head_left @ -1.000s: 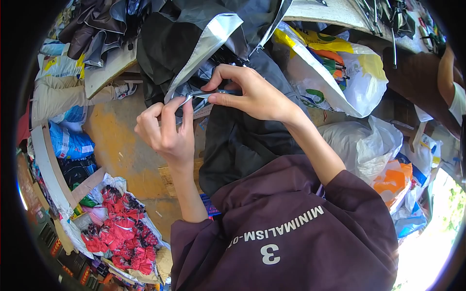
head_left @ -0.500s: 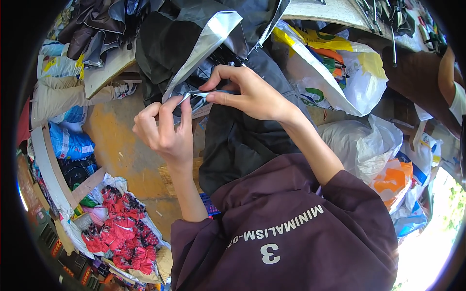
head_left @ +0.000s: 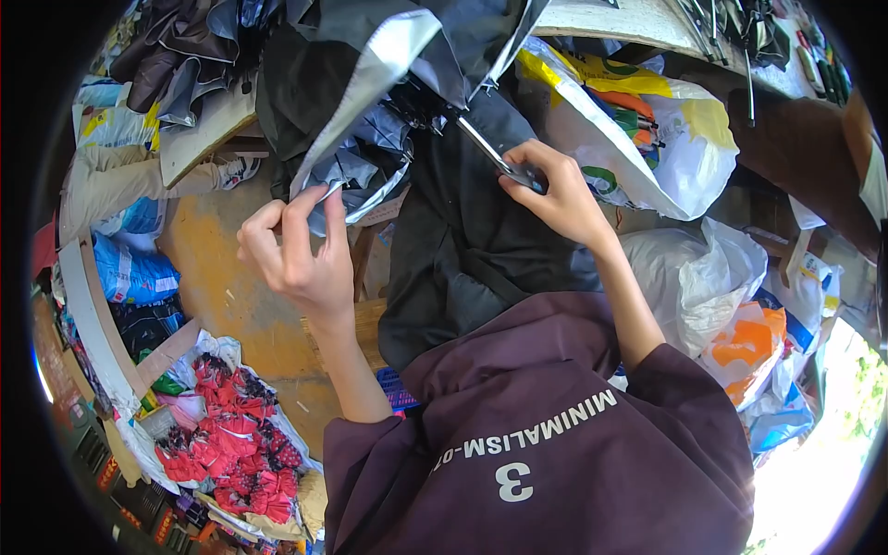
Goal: Assembling the canopy fabric to the umbrella frame and securing parts.
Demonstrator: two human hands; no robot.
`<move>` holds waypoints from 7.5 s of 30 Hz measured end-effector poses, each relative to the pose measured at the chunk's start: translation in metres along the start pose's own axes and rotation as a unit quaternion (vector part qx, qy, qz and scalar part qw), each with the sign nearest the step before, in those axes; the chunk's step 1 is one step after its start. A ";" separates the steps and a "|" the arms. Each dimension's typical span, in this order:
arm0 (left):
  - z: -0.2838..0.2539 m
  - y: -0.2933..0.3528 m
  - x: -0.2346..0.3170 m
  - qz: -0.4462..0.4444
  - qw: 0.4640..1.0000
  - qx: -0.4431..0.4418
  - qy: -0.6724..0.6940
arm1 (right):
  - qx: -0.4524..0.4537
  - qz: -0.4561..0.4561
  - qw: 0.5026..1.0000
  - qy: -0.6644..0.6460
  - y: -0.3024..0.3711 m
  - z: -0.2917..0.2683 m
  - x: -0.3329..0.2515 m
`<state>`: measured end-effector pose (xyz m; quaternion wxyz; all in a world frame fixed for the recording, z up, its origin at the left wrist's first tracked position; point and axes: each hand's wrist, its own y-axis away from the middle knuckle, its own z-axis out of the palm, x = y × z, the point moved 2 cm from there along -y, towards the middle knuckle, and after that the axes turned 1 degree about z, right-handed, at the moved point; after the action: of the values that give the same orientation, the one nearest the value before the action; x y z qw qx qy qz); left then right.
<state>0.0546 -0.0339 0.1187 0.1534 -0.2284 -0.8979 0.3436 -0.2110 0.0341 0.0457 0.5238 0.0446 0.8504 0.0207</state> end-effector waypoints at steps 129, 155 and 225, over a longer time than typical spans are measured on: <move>0.031 0.025 0.007 -0.247 0.892 0.075 0.371 | -0.234 -0.239 0.938 -0.087 -0.115 0.053 -0.116; 0.030 0.024 0.001 -0.216 0.915 0.074 0.332 | -0.356 -0.232 0.903 0.064 -0.135 0.019 -0.133; 0.008 0.005 0.025 -0.013 0.988 0.150 0.044 | 0.023 0.076 0.993 -0.093 0.018 -0.014 -0.041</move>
<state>0.0317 -0.0222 0.1126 0.2297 -0.2057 -0.8315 0.4622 -0.2045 0.0484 0.0897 0.5960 0.1225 0.7928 0.0364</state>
